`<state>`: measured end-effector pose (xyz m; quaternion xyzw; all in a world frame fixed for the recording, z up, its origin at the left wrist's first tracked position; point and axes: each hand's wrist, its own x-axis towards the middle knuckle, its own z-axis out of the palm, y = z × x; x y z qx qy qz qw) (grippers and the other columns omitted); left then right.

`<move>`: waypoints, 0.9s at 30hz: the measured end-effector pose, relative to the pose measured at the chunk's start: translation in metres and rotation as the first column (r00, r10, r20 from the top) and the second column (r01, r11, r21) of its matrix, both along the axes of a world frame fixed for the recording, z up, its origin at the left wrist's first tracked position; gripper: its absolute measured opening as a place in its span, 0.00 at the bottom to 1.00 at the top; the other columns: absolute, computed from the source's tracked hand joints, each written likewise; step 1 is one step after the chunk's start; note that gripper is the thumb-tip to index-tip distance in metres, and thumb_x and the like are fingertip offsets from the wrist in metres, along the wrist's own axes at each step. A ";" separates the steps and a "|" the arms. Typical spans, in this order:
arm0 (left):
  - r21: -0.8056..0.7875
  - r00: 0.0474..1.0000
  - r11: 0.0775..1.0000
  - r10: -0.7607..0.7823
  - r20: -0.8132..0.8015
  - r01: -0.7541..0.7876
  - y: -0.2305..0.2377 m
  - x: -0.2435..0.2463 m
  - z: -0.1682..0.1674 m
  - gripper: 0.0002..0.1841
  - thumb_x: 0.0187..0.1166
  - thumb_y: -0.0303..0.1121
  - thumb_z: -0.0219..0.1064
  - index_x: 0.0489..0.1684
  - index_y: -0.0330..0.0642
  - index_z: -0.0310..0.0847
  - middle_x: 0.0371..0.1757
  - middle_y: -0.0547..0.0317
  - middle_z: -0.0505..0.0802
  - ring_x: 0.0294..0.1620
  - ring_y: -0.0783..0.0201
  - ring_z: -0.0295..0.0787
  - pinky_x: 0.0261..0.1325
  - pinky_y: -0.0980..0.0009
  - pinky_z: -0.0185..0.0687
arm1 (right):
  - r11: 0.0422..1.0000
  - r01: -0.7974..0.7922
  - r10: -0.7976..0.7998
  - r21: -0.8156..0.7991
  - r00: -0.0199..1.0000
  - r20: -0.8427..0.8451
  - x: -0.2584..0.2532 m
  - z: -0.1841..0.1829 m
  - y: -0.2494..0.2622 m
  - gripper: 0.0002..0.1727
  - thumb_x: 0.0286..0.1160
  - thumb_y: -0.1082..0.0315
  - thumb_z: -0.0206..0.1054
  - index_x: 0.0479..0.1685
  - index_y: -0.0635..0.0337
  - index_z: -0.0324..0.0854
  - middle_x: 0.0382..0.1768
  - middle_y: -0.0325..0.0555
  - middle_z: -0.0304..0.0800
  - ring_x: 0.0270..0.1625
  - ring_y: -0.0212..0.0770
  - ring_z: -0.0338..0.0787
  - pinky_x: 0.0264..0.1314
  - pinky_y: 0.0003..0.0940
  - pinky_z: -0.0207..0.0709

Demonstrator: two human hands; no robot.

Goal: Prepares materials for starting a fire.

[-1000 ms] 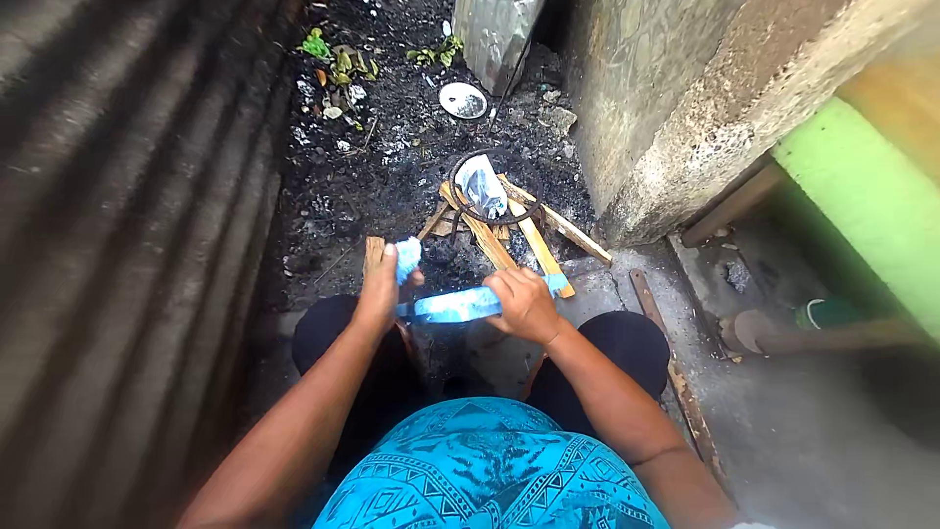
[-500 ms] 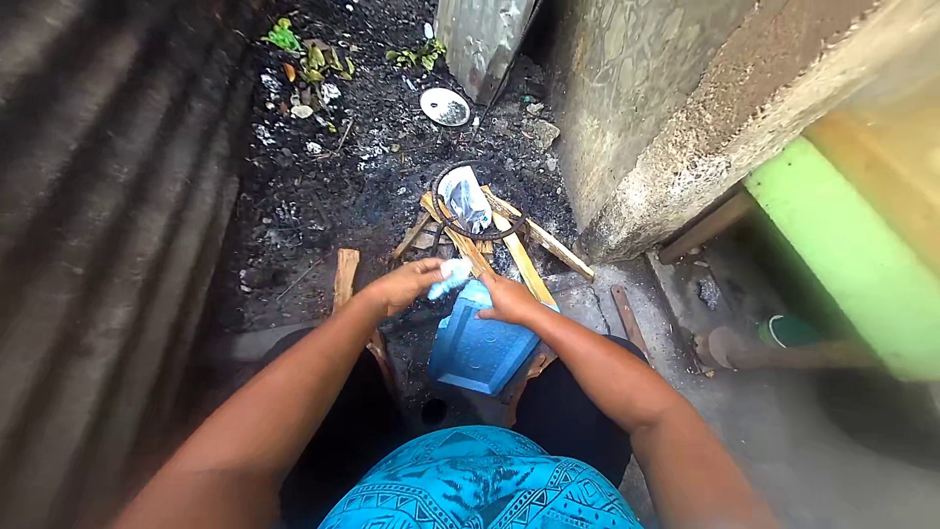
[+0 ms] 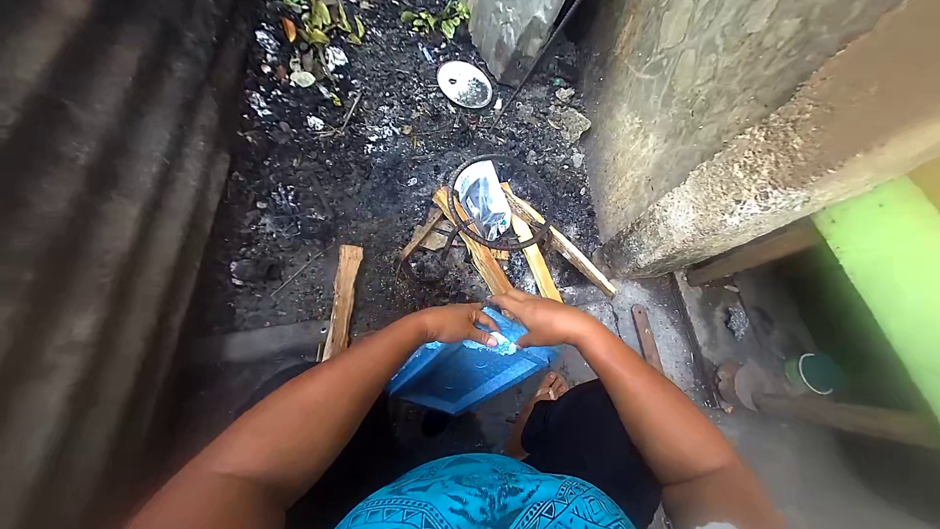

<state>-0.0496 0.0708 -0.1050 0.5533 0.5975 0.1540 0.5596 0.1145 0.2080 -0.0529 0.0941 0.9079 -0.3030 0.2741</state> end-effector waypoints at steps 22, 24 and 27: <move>0.314 0.951 0.946 0.015 -0.308 0.086 -0.021 0.028 -0.008 0.16 0.90 0.43 0.60 0.70 0.66 0.86 0.75 0.45 0.83 0.67 0.47 0.87 0.68 0.43 0.82 | 0.843 0.523 -0.532 -0.126 0.777 -0.338 0.049 0.019 0.068 0.16 0.75 0.71 0.73 0.61 0.65 0.83 0.51 0.57 0.90 0.47 0.50 0.92 0.56 0.53 0.86; 0.341 0.939 0.923 -0.055 -0.340 0.177 -0.025 0.041 0.001 0.25 0.91 0.38 0.58 0.87 0.70 0.68 0.81 0.40 0.77 0.69 0.40 0.85 0.69 0.40 0.80 | 0.760 0.639 -0.633 -0.117 0.690 -0.351 0.045 0.008 0.083 0.16 0.76 0.70 0.74 0.60 0.65 0.84 0.51 0.57 0.92 0.48 0.49 0.93 0.58 0.52 0.86; 0.394 0.940 0.887 -0.111 -0.324 0.240 -0.023 0.056 0.013 0.38 0.88 0.35 0.63 0.97 0.64 0.47 0.78 0.37 0.78 0.70 0.38 0.84 0.72 0.42 0.78 | 0.709 0.698 -0.685 -0.100 0.648 -0.333 0.030 -0.011 0.104 0.16 0.79 0.70 0.71 0.62 0.64 0.83 0.53 0.57 0.91 0.49 0.49 0.93 0.59 0.52 0.86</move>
